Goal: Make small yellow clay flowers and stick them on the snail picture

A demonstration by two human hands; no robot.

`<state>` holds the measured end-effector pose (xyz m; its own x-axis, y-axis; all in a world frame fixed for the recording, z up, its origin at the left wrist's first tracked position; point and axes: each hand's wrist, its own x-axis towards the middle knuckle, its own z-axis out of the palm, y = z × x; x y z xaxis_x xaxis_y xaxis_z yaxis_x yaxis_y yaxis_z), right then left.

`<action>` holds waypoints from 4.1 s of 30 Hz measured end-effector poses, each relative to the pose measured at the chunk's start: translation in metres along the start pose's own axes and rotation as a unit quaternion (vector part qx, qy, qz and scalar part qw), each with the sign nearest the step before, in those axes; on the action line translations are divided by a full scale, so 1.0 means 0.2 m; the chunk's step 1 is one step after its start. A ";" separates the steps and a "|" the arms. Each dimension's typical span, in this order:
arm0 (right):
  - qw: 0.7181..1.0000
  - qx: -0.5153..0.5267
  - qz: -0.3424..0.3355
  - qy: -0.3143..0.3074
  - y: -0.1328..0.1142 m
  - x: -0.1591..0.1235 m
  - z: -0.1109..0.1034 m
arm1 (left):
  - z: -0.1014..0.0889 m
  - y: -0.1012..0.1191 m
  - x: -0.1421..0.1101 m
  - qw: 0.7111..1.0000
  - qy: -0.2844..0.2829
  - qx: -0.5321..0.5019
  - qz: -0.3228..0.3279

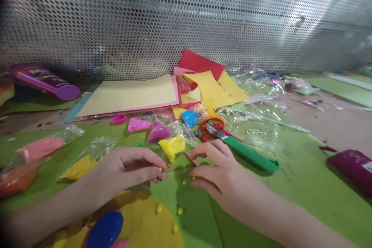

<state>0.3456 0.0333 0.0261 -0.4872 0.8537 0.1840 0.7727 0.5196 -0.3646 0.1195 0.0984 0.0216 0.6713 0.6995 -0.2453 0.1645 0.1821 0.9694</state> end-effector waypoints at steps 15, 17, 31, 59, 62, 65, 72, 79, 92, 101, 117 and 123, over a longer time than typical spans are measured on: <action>0.998 -0.031 0.000 -0.060 0.00 0.00 -0.03 | 0.00 0.00 0.00 1.000 0.003 -0.001 -0.010; 0.998 -0.033 0.001 -0.058 0.00 0.01 -0.03 | 0.00 -0.01 0.01 1.000 0.001 -0.001 -0.006; 0.999 -0.020 -0.018 -0.040 0.01 0.01 -0.03 | 0.01 0.05 -0.01 0.999 0.019 0.010 -0.024; 0.991 -0.014 -0.058 0.123 -0.12 0.05 -0.02 | 0.01 0.04 -0.03 1.000 -0.003 -0.010 0.025; 0.986 -0.007 -0.059 0.159 -0.18 0.05 -0.05 | 0.03 0.05 -0.04 1.000 -0.021 -0.005 0.013; 0.984 0.006 -0.063 0.168 -0.23 0.05 -0.06 | 0.05 0.06 -0.06 0.999 -0.041 0.009 0.010; 0.983 0.024 -0.081 0.164 -0.23 0.05 -0.03 | 0.07 0.05 -0.08 0.998 -0.055 0.006 -0.006; 0.985 0.032 -0.077 0.151 -0.23 0.05 -0.03 | 0.07 0.05 -0.08 0.998 -0.056 0.007 -0.015; 0.987 0.028 -0.069 0.140 -0.22 0.04 -0.02 | 0.06 0.01 -0.08 0.997 -0.069 -0.017 0.006; 0.985 0.031 -0.082 0.146 -0.22 0.05 -0.03 | 0.06 0.05 -0.08 0.997 -0.072 -0.018 -0.021; 0.997 -0.010 -0.052 0.051 -0.14 0.02 -0.05 | 0.02 0.04 -0.06 0.998 -0.015 -0.042 -0.053; 0.994 -0.030 -0.085 -0.062 -0.10 0.01 -0.01 | 0.01 0.01 -0.04 0.998 0.017 -0.053 -0.020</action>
<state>0.3296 0.0244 0.0367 -0.6565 0.7444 0.1222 0.6959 0.6602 -0.2827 0.1163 0.0925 0.0252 0.6400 0.7129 -0.2865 0.1130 0.2815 0.9529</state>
